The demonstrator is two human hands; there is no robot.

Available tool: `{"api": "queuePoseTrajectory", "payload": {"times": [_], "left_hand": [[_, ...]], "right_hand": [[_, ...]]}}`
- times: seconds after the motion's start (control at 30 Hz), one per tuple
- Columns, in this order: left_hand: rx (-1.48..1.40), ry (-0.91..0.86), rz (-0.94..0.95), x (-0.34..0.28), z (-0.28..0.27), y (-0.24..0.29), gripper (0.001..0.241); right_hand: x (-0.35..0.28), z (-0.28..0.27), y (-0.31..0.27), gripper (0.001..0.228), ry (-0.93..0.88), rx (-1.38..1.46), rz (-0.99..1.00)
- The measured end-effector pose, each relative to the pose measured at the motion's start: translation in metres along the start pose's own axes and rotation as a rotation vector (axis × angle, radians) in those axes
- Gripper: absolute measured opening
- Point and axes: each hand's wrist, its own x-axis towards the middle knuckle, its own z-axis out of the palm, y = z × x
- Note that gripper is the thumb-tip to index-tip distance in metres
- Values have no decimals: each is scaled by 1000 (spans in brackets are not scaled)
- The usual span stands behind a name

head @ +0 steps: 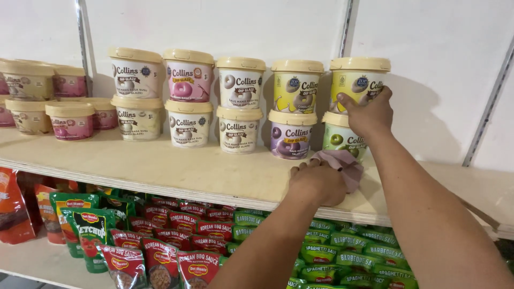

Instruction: Cleaning individual tubs of glaze with a cloth and arranging them neatly on grocery store shelves.

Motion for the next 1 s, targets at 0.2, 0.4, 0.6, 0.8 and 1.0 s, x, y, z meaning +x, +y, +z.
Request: {"api": "queuePoseTrajectory", "payload": {"times": [0.2,0.4,0.6,0.8,1.0], "left_hand": [[30,-27,-3,-1,-4,2,72],[40,3,13,-1,-1,0,69],[-18,16,-2,-2,-2,0,72],[44,-6,10,-7,-5,2,68],[16,0,-8,-1,-2,1,68]], "right_hand": [[-4,3,1,92,53,28,-48],[-11,1,-11,100,170,-91,35],[3,-7,12,113,-58,-67,69],[-12,-17,-7,105,-33,-84,149],[-10,-12,-3,115,20,-160,77]]}}
